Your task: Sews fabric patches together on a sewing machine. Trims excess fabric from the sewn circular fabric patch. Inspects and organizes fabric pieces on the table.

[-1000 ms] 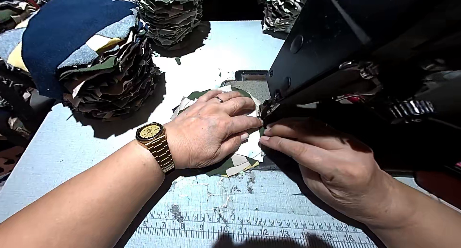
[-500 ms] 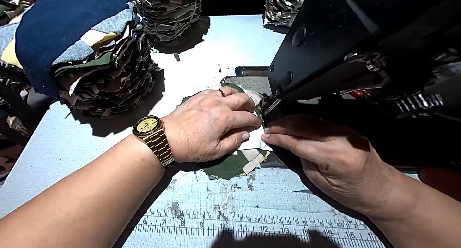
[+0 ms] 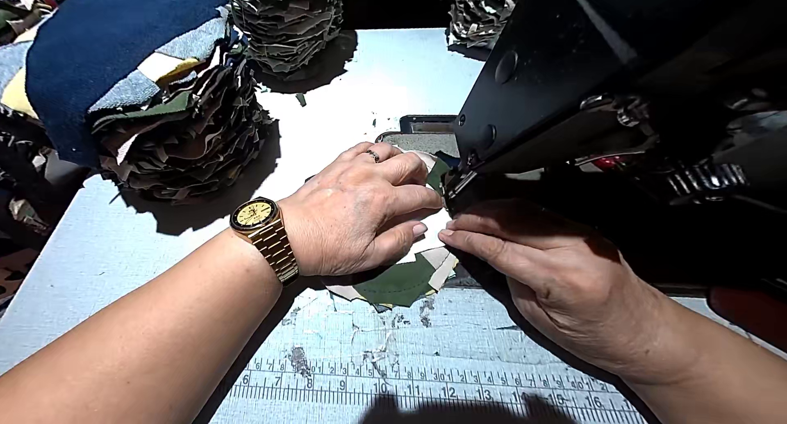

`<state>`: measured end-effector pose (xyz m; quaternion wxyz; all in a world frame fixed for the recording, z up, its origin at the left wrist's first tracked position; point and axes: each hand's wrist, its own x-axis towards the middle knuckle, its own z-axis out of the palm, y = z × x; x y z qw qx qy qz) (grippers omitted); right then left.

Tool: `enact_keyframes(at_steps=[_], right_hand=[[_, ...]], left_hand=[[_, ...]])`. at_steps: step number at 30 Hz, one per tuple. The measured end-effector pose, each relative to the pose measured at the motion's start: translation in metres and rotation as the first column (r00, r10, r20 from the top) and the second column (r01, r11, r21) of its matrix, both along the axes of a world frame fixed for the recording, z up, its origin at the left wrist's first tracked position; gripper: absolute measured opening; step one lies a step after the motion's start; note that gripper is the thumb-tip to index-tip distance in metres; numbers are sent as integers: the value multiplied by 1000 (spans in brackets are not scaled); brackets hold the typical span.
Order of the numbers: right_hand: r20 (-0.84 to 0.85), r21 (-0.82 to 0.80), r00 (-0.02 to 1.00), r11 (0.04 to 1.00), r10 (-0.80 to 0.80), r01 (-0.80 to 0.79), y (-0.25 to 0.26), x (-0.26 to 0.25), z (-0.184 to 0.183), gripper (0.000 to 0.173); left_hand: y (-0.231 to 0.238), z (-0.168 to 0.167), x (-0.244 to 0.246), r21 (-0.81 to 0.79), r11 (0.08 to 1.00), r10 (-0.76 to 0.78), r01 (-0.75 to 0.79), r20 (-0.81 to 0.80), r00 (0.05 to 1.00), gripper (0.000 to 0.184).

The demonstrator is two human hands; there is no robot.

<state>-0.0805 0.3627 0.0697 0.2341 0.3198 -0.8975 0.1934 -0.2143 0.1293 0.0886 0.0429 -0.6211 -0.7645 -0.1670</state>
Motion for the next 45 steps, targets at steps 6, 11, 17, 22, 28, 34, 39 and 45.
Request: enact_keyframes(at_steps=[6, 11, 17, 22, 28, 34, 39, 45], right_hand=[[-28, -18, 999, 999, -42, 42, 4, -3, 0, 28], [-25, -11, 999, 999, -40, 40, 6, -6, 1, 28], [-67, -13, 997, 999, -42, 42, 1, -2, 3, 28], [16, 5, 999, 999, 37, -37, -6, 1, -1, 34], [13, -22, 1000, 1000, -10, 11, -4, 0, 0, 32], [-46, -64, 999, 998, -20, 17, 6, -5, 3, 25], [3, -32, 999, 999, 34, -34, -5, 1, 0, 33], [-11, -24, 1000, 1000, 4, -4, -1, 1, -1, 32]], left_hand=[[1, 3, -2, 6, 1000, 12, -12, -28, 1000, 44], [2, 1, -4, 8, 1000, 23, -23, -38, 999, 44], [5, 0, -2, -2, 997, 76, -77, -92, 993, 46], [2, -1, 0, 82, 996, 41, -37, -58, 997, 40], [-8, 2, -8, 68, 996, -63, 56, 109, 992, 32], [-7, 6, -4, 16, 1000, -4, 3, 33, 999, 36], [-6, 7, -3, 7, 1000, 5, -5, 11, 1000, 37], [-6, 8, -2, -4, 1000, 18, -18, -11, 1000, 39]])
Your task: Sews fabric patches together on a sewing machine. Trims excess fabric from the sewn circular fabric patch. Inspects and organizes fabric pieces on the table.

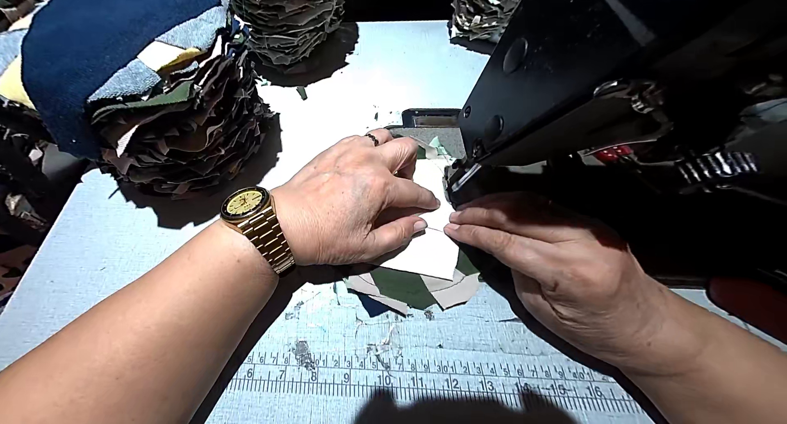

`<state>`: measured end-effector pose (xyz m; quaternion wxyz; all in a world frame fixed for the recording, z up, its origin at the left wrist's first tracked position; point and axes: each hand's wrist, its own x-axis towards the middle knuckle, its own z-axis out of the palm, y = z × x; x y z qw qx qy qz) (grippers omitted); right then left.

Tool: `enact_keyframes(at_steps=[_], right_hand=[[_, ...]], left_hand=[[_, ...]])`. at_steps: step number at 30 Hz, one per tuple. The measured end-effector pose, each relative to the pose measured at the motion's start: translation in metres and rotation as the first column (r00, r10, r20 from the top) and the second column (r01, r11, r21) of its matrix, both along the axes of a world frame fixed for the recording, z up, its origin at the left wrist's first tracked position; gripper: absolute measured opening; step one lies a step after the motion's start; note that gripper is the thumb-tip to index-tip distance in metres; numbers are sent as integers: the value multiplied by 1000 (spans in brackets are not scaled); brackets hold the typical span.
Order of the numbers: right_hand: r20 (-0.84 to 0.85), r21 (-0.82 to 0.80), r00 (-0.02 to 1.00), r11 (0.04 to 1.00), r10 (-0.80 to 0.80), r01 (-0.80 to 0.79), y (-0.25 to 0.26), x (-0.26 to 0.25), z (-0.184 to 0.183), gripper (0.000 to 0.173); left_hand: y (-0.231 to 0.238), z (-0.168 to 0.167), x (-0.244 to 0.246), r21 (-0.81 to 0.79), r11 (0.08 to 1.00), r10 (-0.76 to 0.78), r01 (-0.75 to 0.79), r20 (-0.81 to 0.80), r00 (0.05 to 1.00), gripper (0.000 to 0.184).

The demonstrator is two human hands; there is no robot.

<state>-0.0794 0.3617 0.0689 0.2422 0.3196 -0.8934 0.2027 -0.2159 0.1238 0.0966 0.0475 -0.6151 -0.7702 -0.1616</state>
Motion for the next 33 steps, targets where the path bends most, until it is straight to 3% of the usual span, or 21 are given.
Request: enact_keyframes(at_steps=[5, 11, 20, 27, 33], right_hand=[[-17, 13, 999, 999, -35, 35, 5, -2, 0, 30], [2, 9, 999, 999, -39, 39, 5, -2, 1, 29], [-53, 25, 998, 999, -38, 39, 4, -2, 5, 30], [9, 34, 999, 999, 34, -35, 1, 1, 2, 32], [3, 44, 1000, 999, -11, 11, 4, 0, 2, 31]], left_hand=[[-1, -4, 0, 47, 999, -14, 17, -76, 997, 38], [1, -7, -1, 95, 984, -154, 152, 14, 988, 31], [2, -7, 0, 44, 997, -63, 63, 4, 998, 36], [0, -8, -5, 109, 976, -195, 189, 53, 979, 32], [0, -8, -8, 66, 986, -155, 152, 48, 987, 35]])
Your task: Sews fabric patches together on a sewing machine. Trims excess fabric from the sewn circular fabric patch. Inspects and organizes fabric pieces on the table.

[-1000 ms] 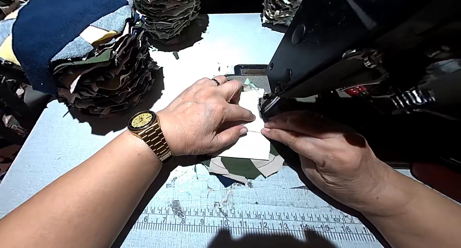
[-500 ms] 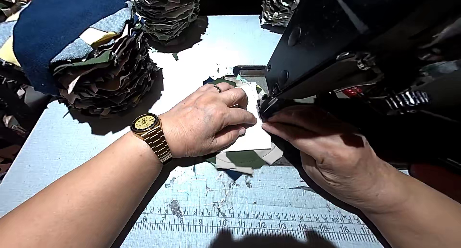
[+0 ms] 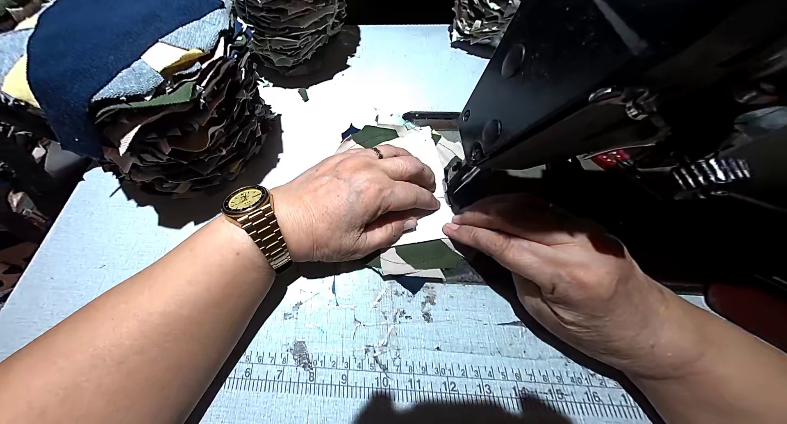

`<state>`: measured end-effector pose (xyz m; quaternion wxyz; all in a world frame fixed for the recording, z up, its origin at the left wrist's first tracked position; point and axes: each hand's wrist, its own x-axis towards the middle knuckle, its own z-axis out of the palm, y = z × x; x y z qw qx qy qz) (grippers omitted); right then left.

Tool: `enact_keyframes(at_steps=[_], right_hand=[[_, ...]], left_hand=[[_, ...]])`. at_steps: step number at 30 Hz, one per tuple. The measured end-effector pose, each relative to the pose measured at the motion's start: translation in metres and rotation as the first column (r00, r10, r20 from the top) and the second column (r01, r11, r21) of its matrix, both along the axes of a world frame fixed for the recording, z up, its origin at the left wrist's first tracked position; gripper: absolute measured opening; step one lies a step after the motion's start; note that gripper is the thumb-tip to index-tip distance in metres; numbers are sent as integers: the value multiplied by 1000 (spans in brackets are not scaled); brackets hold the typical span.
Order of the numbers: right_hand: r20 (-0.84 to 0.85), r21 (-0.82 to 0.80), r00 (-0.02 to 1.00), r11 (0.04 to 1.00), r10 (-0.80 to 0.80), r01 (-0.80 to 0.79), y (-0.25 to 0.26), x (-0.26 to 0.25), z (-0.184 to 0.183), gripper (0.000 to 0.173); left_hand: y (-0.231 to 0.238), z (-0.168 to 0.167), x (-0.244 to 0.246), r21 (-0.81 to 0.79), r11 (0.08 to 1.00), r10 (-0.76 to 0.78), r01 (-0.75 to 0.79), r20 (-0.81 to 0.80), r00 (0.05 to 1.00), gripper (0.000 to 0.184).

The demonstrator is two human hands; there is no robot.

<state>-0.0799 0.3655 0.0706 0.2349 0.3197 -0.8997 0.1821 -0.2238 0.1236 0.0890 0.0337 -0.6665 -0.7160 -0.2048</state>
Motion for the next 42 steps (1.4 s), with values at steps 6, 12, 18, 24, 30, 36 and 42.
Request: enact_keyframes(at_steps=[6, 12, 18, 24, 30, 36, 42], right_hand=[[-34, -27, 999, 1000, 14, -15, -5, 2, 1, 32], [10, 10, 999, 999, 32, -32, -11, 2, 0, 34], [-7, 24, 1000, 1000, -19, 19, -7, 1, 3, 34], [-25, 6, 999, 999, -47, 47, 0, -1, 3, 30], [10, 14, 999, 999, 31, -31, -13, 2, 0, 34], [2, 2, 1000, 1000, 19, -19, -10, 2, 2, 32], [4, -11, 1000, 1000, -3, 3, -3, 0, 3, 31]], left_hand=[[1, 3, 0, -29, 999, 20, -21, -13, 1000, 36], [1, 5, 0, -29, 999, 27, -27, 1, 1000, 36], [3, 5, 0, -27, 998, 54, -55, -41, 998, 37], [4, 6, 1, -24, 996, 82, -84, -74, 994, 35], [5, 6, 2, -36, 994, 95, -98, -75, 993, 35], [7, 7, 3, -32, 994, 99, -101, -72, 993, 37], [8, 8, 6, -36, 991, 122, -126, -99, 988, 37]])
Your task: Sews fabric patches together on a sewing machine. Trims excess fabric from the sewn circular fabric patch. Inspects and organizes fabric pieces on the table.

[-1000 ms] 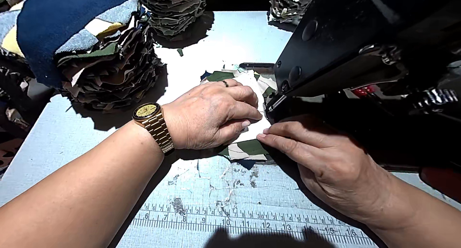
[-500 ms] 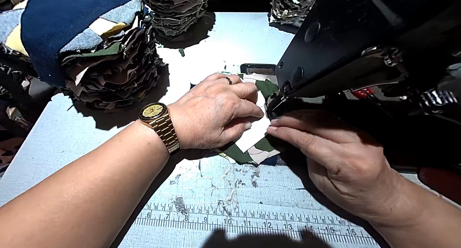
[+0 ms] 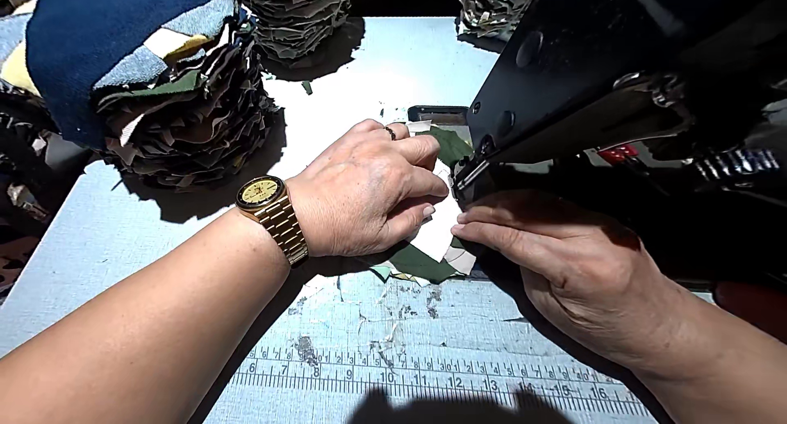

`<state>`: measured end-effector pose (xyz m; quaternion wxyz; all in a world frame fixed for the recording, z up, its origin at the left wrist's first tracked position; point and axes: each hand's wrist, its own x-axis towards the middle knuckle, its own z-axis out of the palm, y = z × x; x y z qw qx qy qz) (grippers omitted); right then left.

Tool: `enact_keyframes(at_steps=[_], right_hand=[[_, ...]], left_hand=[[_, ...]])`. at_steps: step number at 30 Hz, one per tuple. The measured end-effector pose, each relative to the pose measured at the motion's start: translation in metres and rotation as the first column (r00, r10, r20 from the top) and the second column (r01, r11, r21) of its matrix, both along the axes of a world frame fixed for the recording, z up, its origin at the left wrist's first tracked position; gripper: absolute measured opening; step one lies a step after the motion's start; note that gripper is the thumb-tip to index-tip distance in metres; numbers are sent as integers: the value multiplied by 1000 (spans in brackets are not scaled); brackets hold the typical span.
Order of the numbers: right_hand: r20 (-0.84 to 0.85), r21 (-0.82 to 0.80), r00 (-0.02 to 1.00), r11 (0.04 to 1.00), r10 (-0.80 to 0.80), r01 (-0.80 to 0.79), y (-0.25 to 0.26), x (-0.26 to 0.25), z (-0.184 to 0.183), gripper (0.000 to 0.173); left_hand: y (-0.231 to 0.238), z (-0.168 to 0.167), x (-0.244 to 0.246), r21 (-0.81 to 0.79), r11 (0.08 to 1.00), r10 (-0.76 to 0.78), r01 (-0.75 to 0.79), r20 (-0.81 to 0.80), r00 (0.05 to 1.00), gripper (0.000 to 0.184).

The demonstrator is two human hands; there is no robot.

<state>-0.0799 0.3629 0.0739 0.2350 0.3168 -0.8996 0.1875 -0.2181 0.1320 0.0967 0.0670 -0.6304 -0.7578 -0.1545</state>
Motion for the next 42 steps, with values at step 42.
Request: enact_keyframes(at_steps=[42], right_hand=[[-3, 27, 1000, 1000, -11, 11, 1, 0, -1, 31]], left_hand=[[-10, 0, -7, 27, 999, -30, 28, 52, 998, 26]])
